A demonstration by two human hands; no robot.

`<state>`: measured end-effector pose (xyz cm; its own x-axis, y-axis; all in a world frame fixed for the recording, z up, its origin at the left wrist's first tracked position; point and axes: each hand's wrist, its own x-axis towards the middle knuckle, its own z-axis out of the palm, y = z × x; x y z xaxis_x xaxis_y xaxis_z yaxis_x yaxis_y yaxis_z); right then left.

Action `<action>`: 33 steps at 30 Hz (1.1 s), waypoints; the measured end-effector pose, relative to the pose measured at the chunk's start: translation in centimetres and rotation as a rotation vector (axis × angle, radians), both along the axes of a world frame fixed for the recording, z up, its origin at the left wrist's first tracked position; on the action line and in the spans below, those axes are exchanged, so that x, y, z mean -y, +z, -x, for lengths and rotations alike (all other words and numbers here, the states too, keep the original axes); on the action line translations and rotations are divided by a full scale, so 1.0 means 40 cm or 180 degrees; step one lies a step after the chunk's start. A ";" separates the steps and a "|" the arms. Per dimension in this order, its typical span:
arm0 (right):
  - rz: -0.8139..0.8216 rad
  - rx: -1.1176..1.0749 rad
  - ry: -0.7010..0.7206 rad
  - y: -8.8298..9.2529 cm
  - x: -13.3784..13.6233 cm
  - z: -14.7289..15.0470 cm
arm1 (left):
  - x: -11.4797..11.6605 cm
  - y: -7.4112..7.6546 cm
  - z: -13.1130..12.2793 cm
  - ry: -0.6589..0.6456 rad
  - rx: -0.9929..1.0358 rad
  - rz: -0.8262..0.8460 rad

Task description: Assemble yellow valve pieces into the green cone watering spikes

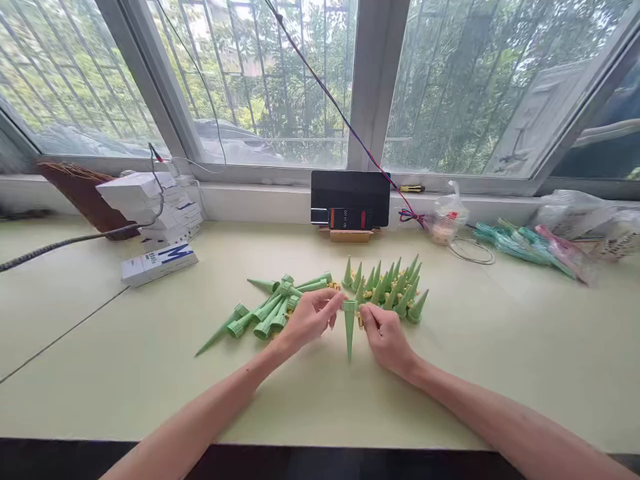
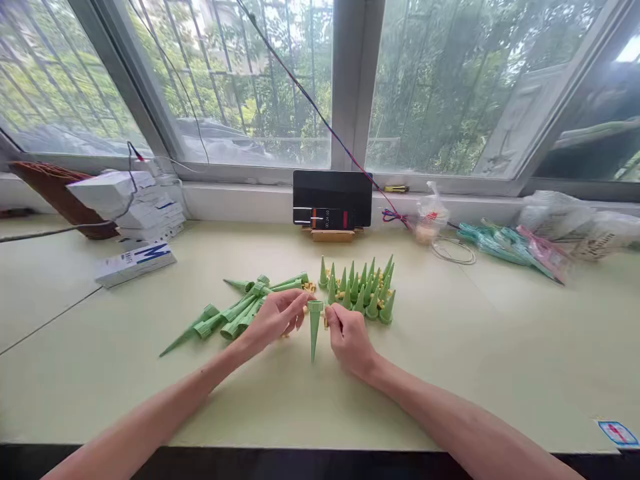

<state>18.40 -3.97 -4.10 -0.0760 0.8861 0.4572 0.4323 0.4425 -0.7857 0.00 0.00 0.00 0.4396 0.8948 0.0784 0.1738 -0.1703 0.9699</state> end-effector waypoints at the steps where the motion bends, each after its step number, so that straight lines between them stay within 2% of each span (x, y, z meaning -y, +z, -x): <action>1: -0.0010 0.0021 0.0009 0.001 0.000 0.000 | -0.002 0.000 -0.003 -0.0036 0.0030 0.0047; 5: -0.0055 0.0087 0.0031 0.006 0.001 0.000 | -0.002 0.001 -0.009 -0.0136 0.0163 0.0064; 16: -0.0139 0.0069 0.0000 0.010 -0.002 0.002 | 0.004 0.012 -0.003 -0.0280 0.0624 -0.0419; 23: -0.0268 0.0074 -0.0009 0.012 0.001 0.007 | -0.001 0.004 0.010 -0.0391 0.0698 -0.0458; 33: -0.0343 0.0116 0.0001 0.016 0.007 0.006 | 0.005 0.022 0.010 -0.0425 0.0813 -0.0452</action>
